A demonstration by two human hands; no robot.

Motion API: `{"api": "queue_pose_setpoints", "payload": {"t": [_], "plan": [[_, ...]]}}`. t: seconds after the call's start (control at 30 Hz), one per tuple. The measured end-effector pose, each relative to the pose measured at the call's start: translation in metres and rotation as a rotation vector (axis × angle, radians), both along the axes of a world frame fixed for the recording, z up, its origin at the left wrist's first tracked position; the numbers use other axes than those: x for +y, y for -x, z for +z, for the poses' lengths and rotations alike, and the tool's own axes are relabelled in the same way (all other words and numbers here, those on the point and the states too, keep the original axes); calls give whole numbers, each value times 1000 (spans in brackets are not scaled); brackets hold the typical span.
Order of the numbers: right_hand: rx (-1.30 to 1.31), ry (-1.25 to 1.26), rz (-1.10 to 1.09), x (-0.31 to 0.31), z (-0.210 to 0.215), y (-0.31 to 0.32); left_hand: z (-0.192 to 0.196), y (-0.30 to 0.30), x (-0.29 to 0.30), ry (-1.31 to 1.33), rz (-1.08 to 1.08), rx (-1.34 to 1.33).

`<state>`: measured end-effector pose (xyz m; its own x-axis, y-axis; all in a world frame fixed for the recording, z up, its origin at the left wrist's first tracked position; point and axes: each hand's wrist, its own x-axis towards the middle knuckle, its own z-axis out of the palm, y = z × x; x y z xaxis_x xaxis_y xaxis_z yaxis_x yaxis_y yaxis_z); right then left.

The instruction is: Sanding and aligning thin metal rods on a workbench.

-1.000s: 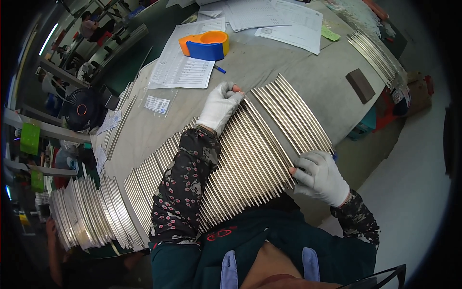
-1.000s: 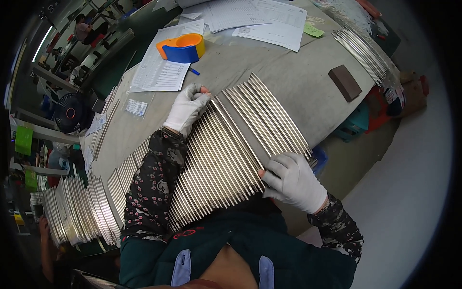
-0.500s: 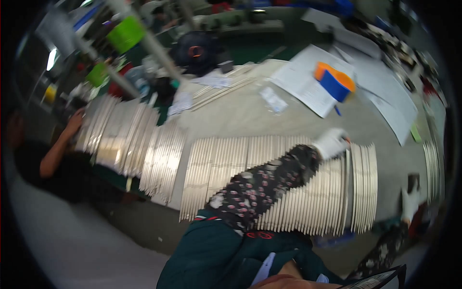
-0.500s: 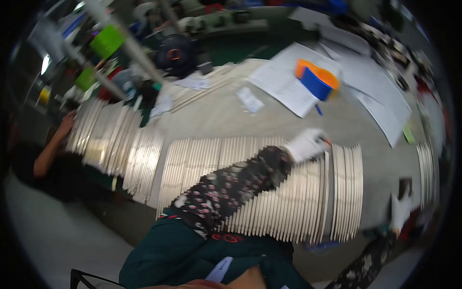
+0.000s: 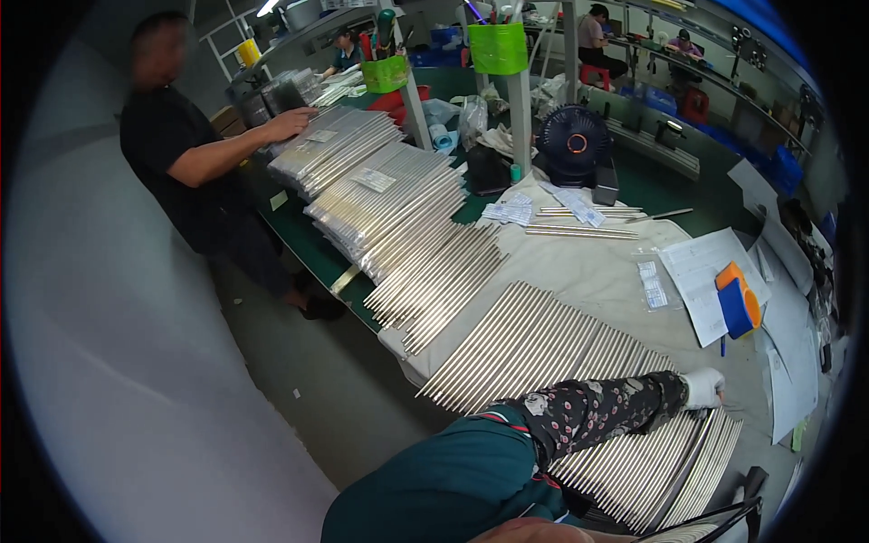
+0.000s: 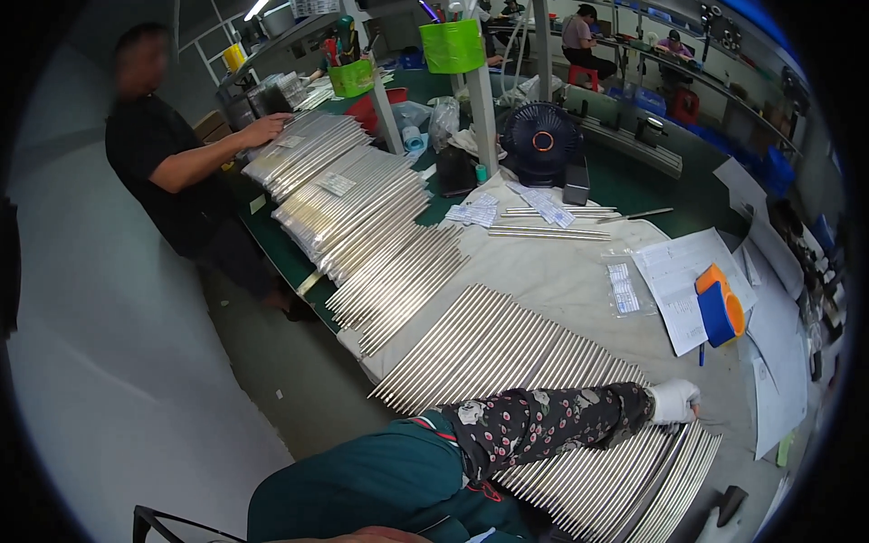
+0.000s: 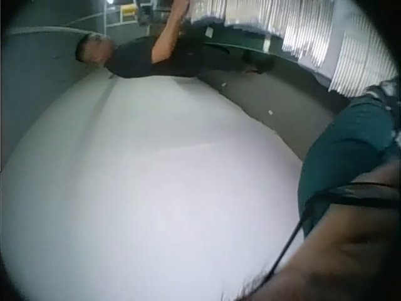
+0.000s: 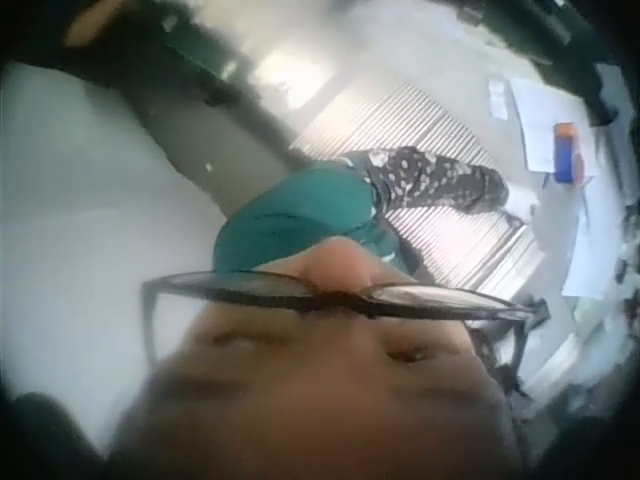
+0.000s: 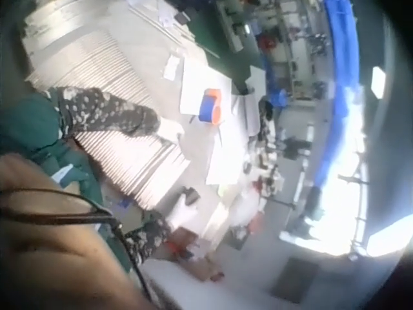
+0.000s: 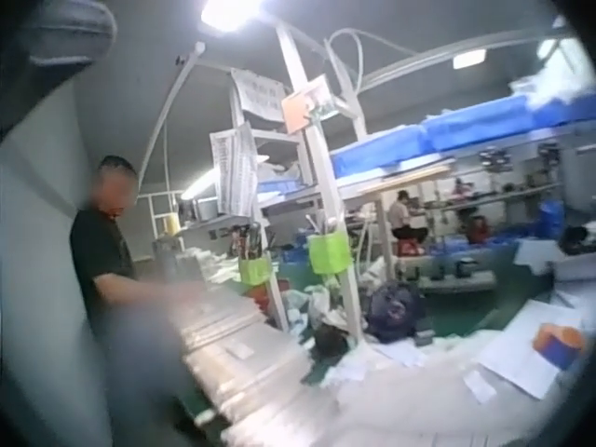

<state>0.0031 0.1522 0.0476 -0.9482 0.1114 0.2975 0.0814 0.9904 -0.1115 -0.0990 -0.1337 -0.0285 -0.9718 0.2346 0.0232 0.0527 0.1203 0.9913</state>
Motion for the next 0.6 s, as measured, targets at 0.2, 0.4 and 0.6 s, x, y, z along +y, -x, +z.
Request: {"api": "queue_pose_setpoints", "payload": {"t": [0.2,0.4,0.6], "plan": [[-6,872,111,-23,-35,-19,5,-1,-28,-19,-98,-42],[146,419,93,-115,6,-39,26,-14,-42,-189,-63,-271],[154,172,208,-162,10,-46,28,-22,-28,-122,-88,-264]]}}
